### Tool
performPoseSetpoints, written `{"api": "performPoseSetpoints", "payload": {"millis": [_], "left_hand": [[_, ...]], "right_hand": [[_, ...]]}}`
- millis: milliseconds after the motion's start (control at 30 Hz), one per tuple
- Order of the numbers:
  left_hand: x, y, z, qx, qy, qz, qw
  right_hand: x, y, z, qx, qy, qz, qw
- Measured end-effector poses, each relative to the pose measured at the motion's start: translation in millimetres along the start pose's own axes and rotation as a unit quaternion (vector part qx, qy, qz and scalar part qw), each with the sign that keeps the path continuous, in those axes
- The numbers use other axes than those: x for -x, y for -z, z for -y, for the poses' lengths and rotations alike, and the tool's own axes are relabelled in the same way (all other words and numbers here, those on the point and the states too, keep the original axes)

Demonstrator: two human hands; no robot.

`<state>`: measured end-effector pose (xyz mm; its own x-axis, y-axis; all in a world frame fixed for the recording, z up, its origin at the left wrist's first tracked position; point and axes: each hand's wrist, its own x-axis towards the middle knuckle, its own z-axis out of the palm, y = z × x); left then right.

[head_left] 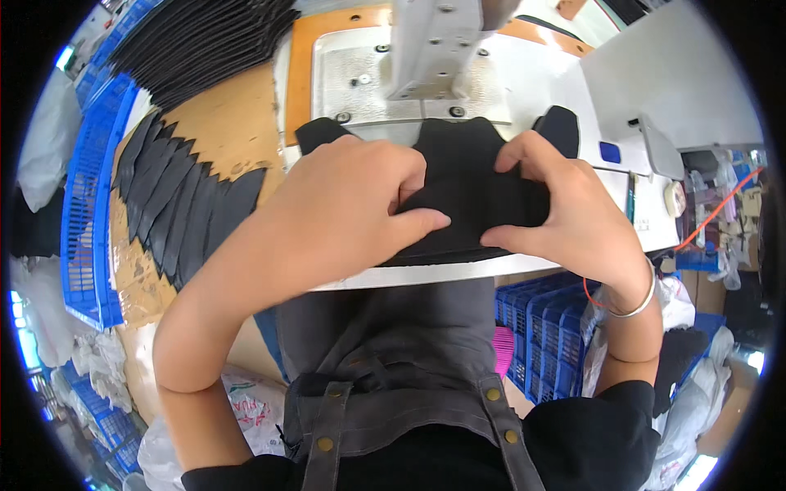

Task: The user is manufacturing shoe parts using a sewing machine.

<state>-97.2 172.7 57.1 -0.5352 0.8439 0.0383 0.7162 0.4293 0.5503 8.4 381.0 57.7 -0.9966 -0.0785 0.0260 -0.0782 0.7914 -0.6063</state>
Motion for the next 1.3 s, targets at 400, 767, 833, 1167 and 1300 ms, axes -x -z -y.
{"api": "performPoseSetpoints", "payload": {"millis": [400,767,833,1167,1300], "left_hand": [[10,8,15,0.086,0.020,0.063,0.994],[14,6,19,0.113,0.001,0.040,0.993],[14,4,20,0.109,-0.010,0.037,0.993],[18,-4,25,0.070,-0.045,-0.017,0.996],[20,-7,27,0.071,-0.050,-0.027,0.996]], "right_hand": [[-1,-3,4,0.010,-0.034,-0.014,0.999],[-1,-5,3,-0.001,-0.026,-0.017,1.000],[-1,-4,5,0.001,-0.036,-0.009,0.999],[-2,-3,7,0.003,-0.049,0.002,0.999],[-3,-5,6,-0.005,-0.053,0.000,0.999]]}}
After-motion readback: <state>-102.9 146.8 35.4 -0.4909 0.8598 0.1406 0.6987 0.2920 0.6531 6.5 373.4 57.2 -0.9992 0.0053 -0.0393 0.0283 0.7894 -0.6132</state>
